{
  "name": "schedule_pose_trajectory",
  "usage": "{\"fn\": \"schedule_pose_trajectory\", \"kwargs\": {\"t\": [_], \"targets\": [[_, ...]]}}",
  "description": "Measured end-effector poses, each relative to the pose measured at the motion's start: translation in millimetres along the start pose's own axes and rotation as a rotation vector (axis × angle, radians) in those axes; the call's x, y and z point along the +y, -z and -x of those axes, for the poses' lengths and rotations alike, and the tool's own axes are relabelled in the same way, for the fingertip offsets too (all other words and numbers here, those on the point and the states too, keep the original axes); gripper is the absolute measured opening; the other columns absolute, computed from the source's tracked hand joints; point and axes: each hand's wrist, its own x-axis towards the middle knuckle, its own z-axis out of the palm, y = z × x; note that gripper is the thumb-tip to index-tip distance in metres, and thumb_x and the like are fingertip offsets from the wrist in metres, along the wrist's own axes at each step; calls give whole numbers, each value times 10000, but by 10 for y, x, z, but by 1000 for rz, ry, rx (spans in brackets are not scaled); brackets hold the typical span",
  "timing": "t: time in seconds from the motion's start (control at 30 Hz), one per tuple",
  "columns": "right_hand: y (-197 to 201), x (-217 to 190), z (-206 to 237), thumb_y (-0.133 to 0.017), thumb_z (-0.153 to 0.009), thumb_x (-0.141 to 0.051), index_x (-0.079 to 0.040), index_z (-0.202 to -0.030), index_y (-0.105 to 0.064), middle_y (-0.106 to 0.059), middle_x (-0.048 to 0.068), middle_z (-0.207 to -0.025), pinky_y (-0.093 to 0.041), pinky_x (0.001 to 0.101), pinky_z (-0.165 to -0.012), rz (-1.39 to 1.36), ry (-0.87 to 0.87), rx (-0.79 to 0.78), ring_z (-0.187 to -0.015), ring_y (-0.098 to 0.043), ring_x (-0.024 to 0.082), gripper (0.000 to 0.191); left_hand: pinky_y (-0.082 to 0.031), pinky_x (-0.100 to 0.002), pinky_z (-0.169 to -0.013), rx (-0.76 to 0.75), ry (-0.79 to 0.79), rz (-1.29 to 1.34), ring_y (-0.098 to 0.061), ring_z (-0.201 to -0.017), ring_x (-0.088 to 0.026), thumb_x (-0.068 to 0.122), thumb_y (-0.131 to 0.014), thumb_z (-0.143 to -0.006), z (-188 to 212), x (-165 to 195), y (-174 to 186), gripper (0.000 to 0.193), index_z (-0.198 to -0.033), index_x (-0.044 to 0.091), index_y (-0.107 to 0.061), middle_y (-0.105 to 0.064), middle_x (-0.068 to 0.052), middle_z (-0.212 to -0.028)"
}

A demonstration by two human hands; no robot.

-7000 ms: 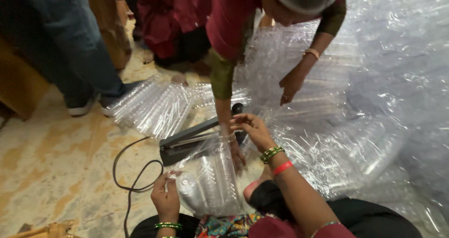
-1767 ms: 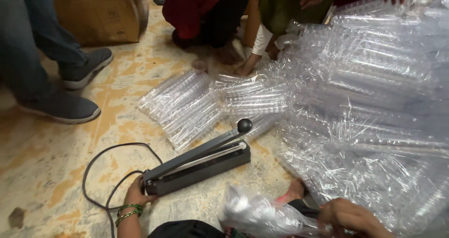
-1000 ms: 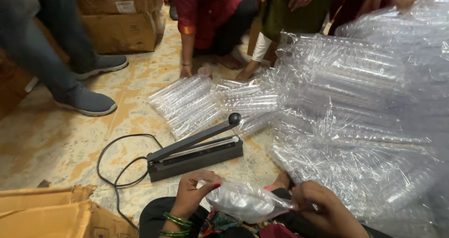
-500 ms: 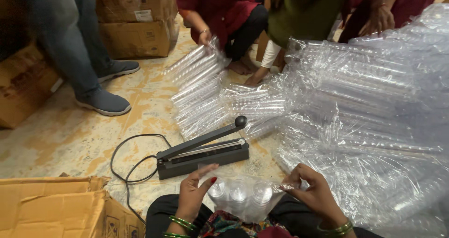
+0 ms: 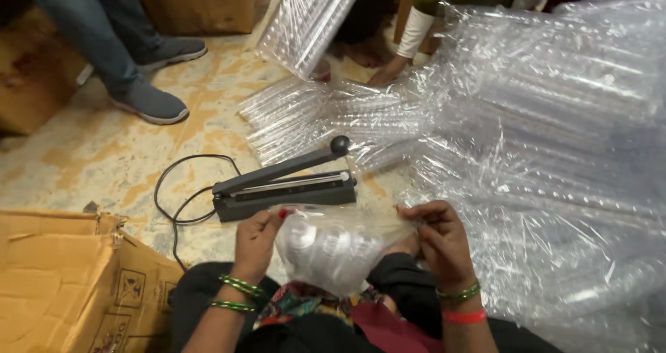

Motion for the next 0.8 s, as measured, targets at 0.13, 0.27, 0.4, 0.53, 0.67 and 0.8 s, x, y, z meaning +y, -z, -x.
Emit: {"fn": "schedule_pose_trajectory", "kwargs": {"t": [0.13, 0.27, 0.4, 0.53, 0.67, 0.8], "targets": [[153, 724, 195, -945, -671, -116, -4, -1464, -283, -419, 185, -1502, -362, 418, -1150, 289, -238, -245, -1374, -435, 294, 1039, -555, -284, -812, -7, 47, -83, -704, -893, -124, 168, -600, -1009, -200, 141, -267, 256, -1069, 24, -803, -818, -78, -1010], [-58, 1751, 539, -908, -578, -111, -64, -1481, -409, -634, 163, -1313, -526, 487, -919, 376, -990, 313, -1113, -641, 312, 1032, -564, -279, -810, -136, -215, -164, -722, -921, -112, 221, -639, -1006, -496, 125, -359, 256, -1049, 11, -777, -794, -80, -1008], [251, 2001, 700, -872, -715, -121, 33, -1313, -571, -710, 126, -1140, -558, 381, -893, 203, -534, 341, -1035, -690, 262, 687, -441, -313, -584, -269, -154, -443, -527, -609, -109, 329, -718, -951, -1367, 141, -422, 310, -905, 32, -793, -672, -90, -675], [777, 1746, 966, -766, -760, -201, -19, -1181, -656, -730, 128, -1011, -576, 488, -806, -183, -589, 585, -932, -687, 288, 471, -488, -318, -575, -501, -70, -567, -596, -578, -87, 399, -836, -829, -2725, 44, -943, 332, -795, 71, -796, -716, -53, -682], [1255, 1586, 1009, -753, -842, -198, 52, -1085, -708, -750, 170, -1031, -566, 454, -867, -60, -657, 712, -996, -691, 273, 351, -560, -288, -654, -716, 22, -576, -737, -679, -91, 374, -870, -767, -3317, -506, -1511, 276, -806, 104, -829, -800, -42, -763], [1361, 1606, 836, -770, -827, -141, 64, -1157, -676, -755, 165, -1049, -590, 399, -862, 39, -725, 742, -998, -716, 246, 400, -557, -292, -672, -758, 197, -628, -706, -661, -109, 390, -894, -750, -3572, -1202, -1530, 311, -790, 87, -830, -793, -35, -760]]}}
